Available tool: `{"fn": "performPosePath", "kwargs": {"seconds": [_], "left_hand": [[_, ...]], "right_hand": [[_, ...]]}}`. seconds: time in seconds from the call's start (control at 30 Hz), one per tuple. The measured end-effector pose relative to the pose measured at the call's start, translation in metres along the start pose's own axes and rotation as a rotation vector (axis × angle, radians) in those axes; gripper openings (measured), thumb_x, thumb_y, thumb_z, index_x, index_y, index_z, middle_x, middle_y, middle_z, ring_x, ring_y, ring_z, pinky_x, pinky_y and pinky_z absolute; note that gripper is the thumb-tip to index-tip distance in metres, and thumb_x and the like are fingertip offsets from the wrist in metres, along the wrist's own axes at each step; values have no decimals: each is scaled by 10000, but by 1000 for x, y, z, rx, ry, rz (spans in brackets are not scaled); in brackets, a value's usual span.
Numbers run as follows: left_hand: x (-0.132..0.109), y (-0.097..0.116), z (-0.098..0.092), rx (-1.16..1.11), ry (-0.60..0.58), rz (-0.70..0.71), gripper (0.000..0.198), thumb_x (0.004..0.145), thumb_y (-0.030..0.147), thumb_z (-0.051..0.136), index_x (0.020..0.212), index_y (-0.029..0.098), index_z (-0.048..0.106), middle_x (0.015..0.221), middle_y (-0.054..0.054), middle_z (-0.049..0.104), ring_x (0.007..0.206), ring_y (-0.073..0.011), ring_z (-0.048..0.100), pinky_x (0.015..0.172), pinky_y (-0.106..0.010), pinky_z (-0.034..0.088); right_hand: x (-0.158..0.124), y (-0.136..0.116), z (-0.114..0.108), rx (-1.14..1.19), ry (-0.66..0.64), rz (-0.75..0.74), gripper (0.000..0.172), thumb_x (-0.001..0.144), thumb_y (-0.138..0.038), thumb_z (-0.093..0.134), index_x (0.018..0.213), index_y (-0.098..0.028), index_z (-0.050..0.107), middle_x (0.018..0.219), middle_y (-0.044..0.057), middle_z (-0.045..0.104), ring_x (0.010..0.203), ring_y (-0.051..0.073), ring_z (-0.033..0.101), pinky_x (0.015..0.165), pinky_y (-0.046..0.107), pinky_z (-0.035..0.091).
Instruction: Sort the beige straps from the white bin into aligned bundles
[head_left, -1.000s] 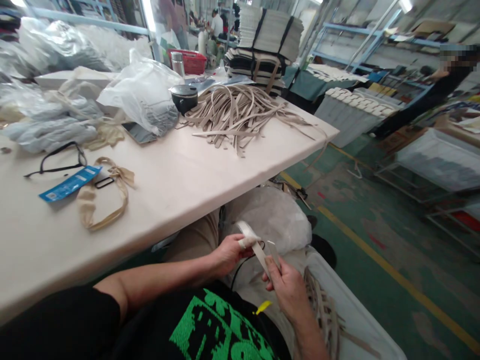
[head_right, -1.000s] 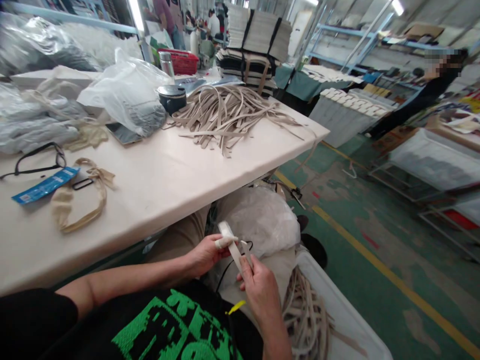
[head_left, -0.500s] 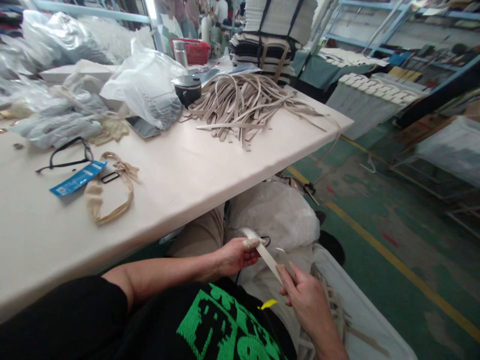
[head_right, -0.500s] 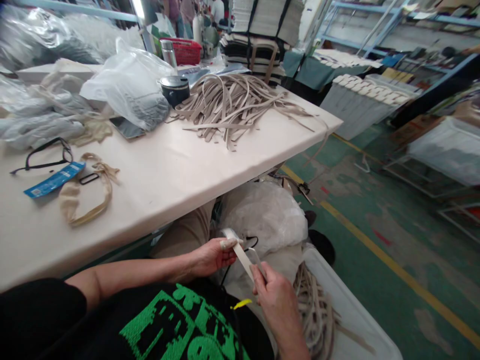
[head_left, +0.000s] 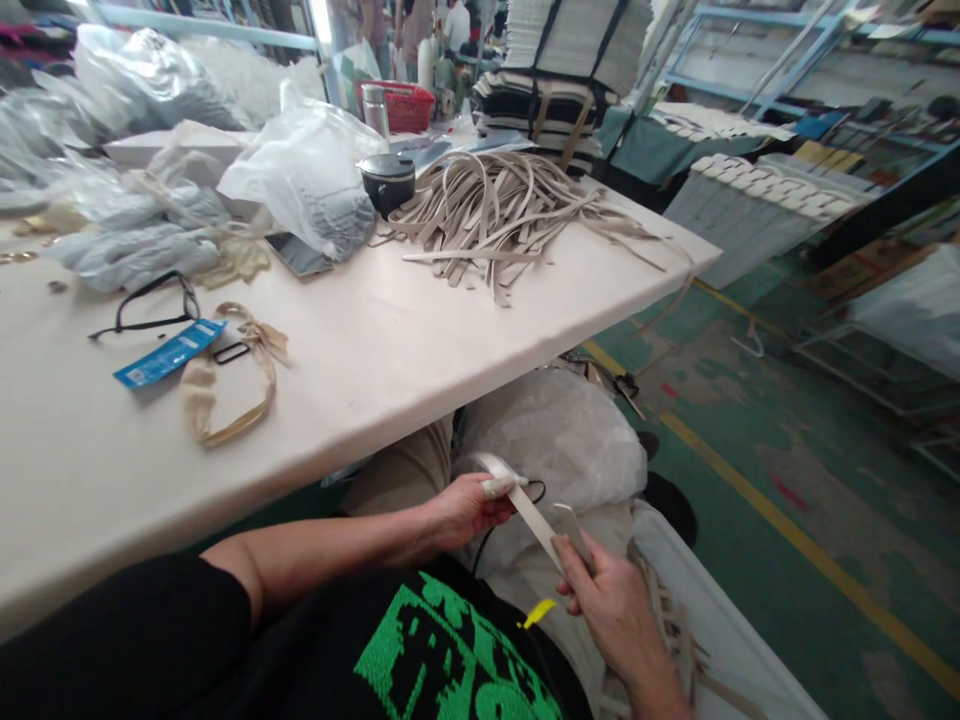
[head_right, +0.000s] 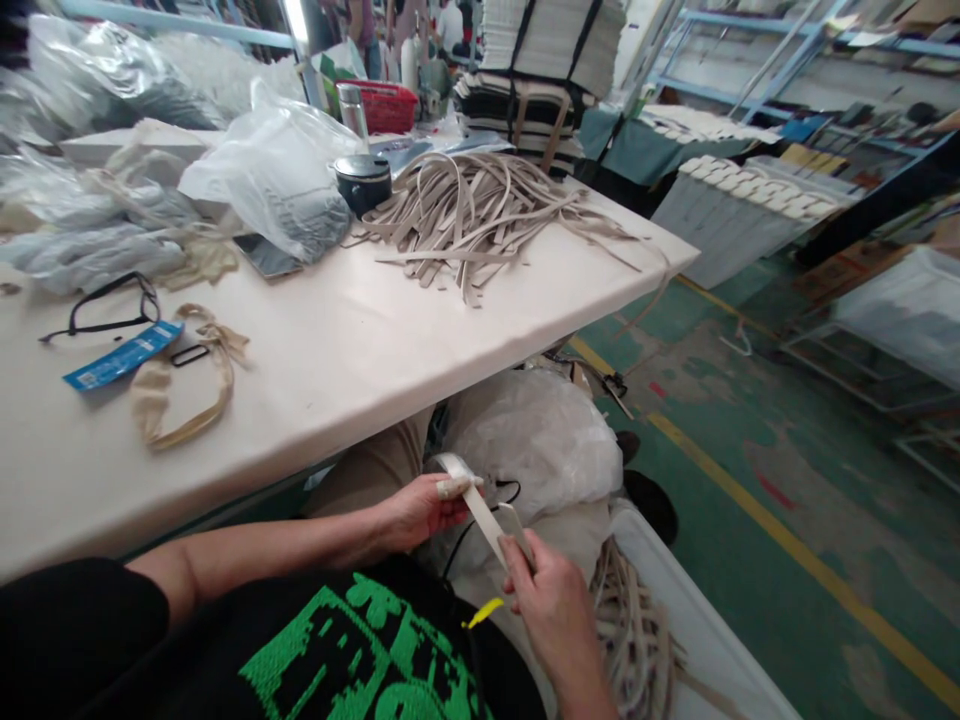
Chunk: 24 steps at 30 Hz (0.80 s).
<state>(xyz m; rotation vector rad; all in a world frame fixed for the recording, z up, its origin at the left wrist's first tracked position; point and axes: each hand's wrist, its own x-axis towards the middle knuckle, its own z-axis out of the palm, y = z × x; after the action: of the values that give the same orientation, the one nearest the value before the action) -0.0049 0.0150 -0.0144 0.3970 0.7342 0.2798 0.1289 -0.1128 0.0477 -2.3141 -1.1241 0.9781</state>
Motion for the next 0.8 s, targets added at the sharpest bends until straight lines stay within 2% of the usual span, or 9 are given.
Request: {"fn": "performPosePath", "kwargs": {"seconds": [0.13,0.27,0.37,0.47,0.53,0.6,0.7,0.8], "left_hand": [[1,-4,0,13,-8,-60,280,706,306,791,879,106,697,861,-92,698,712,-131,636,663,-213,448],[0,-12,2,-23,-1,-85,211,746,280,757,864,121,685,825,-70,696,679,-122,634,647,-211,448],[-4,-7,0,-85,-7,-118,164,762,227,738,872,120,681,805,-56,692,667,-112,629,674,-212,462],[-6,1,-3,-207,-31,-214,210,797,321,708,866,126,671,803,-50,689,695,-123,639,708,-225,479],[-3,3,-5,-264,10,-269,315,811,445,675,832,132,657,776,-48,683,680,-134,637,671,-230,484],[2,1,-8,-272,86,-295,357,805,485,672,792,130,641,722,-40,670,635,-129,624,611,-218,476],[9,-3,-12,-245,162,-308,299,832,403,671,756,117,629,645,-21,638,569,-108,600,561,-197,462],[11,-6,-14,-219,180,-277,251,851,343,658,748,117,626,623,-9,623,536,-97,589,561,-196,465]], "right_hand": [[-4,-3,-3,-59,49,-24,450,873,-578,385,717,-206,584,531,5,612,441,150,569,464,229,397],[6,-15,1,-33,55,-68,426,876,-554,395,717,-206,582,530,1,603,444,142,561,463,222,395],[9,-19,0,42,-1,-47,425,864,-566,405,777,-200,604,525,-17,582,428,138,551,446,216,406],[5,-18,-2,88,7,-52,430,848,-577,424,764,-193,599,518,-22,570,412,131,533,429,214,400],[2,-16,-4,95,16,-54,428,841,-575,435,736,-189,588,510,-21,568,400,126,523,429,216,398],[-1,-13,-4,96,7,-40,430,840,-576,434,724,-189,579,508,-19,571,401,127,526,431,218,402],[-7,-3,-7,79,-7,6,443,839,-590,425,705,-192,569,510,-14,573,394,127,522,422,218,400],[-16,8,-15,51,-17,59,447,819,-608,439,707,-196,573,503,-17,559,385,126,505,403,218,392]]}}
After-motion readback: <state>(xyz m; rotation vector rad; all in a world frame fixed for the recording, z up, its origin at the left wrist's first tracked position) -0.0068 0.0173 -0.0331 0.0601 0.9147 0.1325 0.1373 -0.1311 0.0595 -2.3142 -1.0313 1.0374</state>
